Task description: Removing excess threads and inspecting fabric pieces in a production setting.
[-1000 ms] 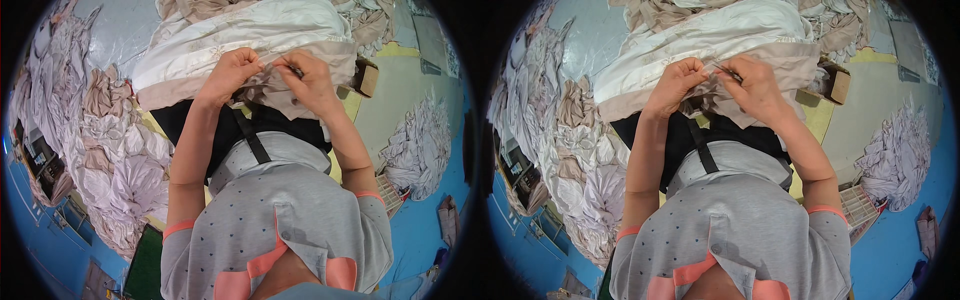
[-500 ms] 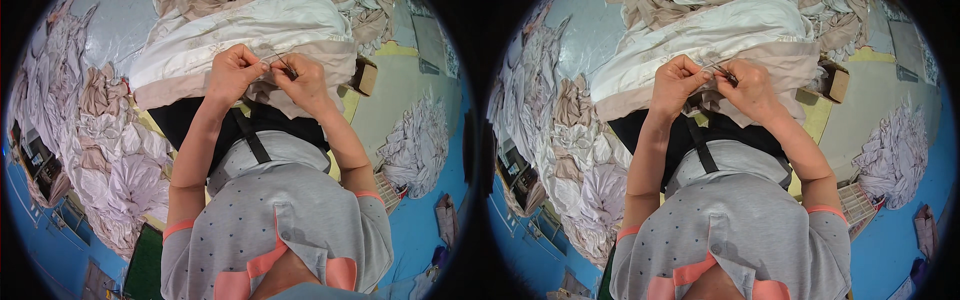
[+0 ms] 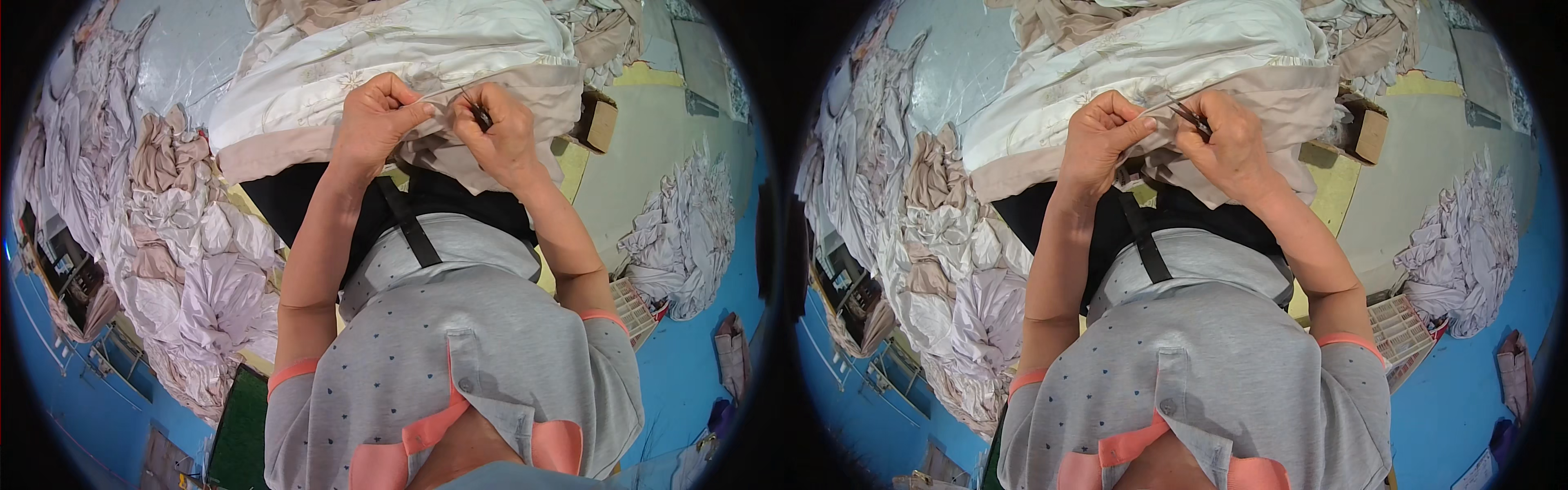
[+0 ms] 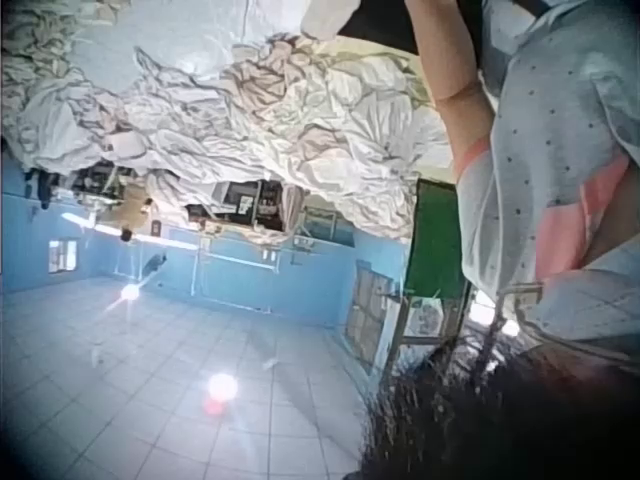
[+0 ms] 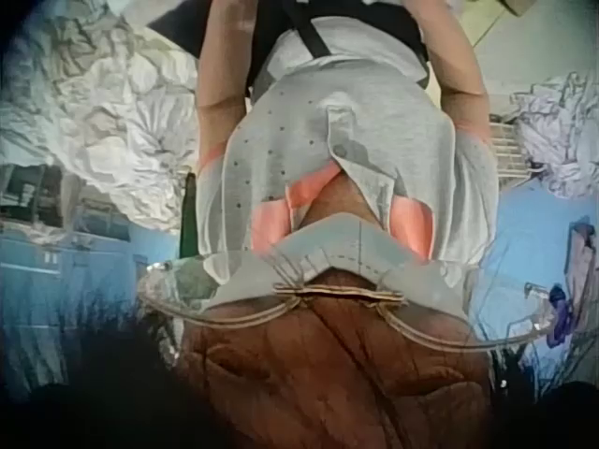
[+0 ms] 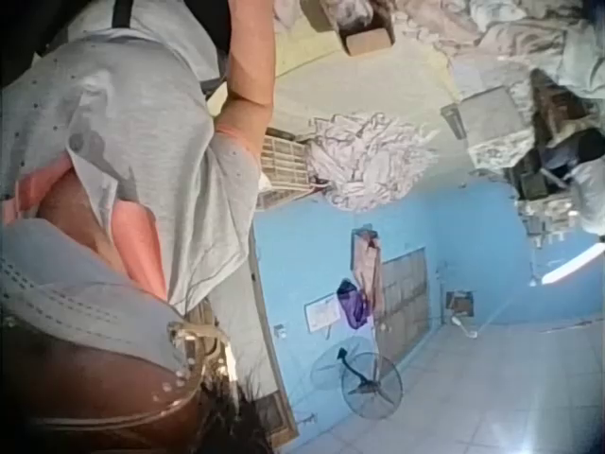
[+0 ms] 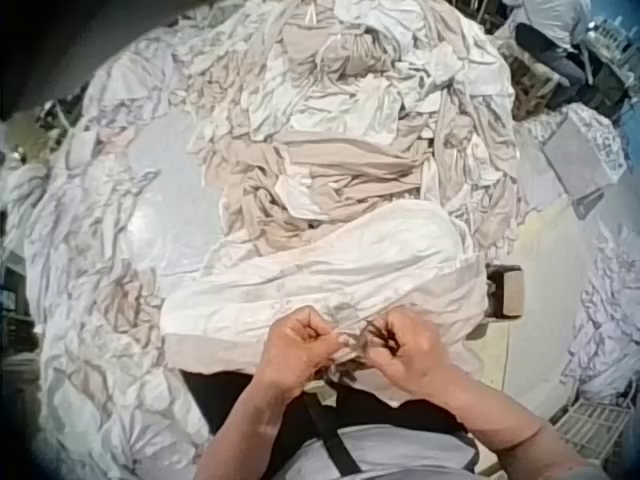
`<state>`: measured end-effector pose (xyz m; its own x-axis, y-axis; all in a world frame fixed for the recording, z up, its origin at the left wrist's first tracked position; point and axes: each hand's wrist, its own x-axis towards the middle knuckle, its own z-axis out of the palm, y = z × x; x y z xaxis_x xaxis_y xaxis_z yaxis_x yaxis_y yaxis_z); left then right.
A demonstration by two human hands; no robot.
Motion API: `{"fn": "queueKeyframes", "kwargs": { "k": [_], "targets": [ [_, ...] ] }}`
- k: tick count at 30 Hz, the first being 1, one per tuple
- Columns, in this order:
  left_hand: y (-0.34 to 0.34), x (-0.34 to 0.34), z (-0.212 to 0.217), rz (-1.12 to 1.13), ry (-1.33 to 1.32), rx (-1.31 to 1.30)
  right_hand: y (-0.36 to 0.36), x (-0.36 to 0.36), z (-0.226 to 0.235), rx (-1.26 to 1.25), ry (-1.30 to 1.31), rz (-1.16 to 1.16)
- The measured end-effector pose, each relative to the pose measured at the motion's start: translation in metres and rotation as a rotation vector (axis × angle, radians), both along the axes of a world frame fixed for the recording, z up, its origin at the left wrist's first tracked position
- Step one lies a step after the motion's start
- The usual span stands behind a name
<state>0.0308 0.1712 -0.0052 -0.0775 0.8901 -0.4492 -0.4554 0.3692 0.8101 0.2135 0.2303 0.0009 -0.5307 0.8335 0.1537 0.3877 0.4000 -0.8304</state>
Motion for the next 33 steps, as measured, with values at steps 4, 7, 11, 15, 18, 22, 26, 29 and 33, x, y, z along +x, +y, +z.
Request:
{"fn": "queueKeyframes", "kwargs": {
  "k": [4,7,11,15,18,22,26,29,33],
  "targets": [
    [-0.001,-0.003,-0.004,0.011,-0.109,-0.014,-0.001,0.0,0.021,-0.01,-0.013,0.073],
    [-0.001,-0.005,-0.008,0.023,-0.178,-0.026,-0.001,0.004,0.025,0.022,-0.019,0.107],
    [0.001,-0.006,-0.003,-0.005,-0.238,-0.06,-0.002,0.009,0.019,0.182,-0.101,0.136],
    [0.0,-0.004,-0.008,0.014,-0.235,-0.07,-0.003,0.01,0.017,0.206,-0.115,0.134],
    [0.0,-0.003,-0.008,0.016,-0.256,-0.077,-0.003,0.009,0.015,0.216,-0.089,0.125],
    [0.001,0.0,-0.008,0.023,-0.242,-0.062,-0.003,0.009,0.016,0.223,-0.089,0.131],
    [0.001,0.002,-0.01,0.046,-0.218,-0.056,-0.003,0.009,0.017,0.216,-0.077,0.134],
    [0.001,0.001,-0.01,0.043,-0.205,-0.063,-0.003,0.009,0.016,0.198,-0.076,0.131],
    [0.001,0.002,-0.009,0.041,-0.203,-0.066,-0.003,0.009,0.016,0.195,-0.074,0.129]
  ]
}}
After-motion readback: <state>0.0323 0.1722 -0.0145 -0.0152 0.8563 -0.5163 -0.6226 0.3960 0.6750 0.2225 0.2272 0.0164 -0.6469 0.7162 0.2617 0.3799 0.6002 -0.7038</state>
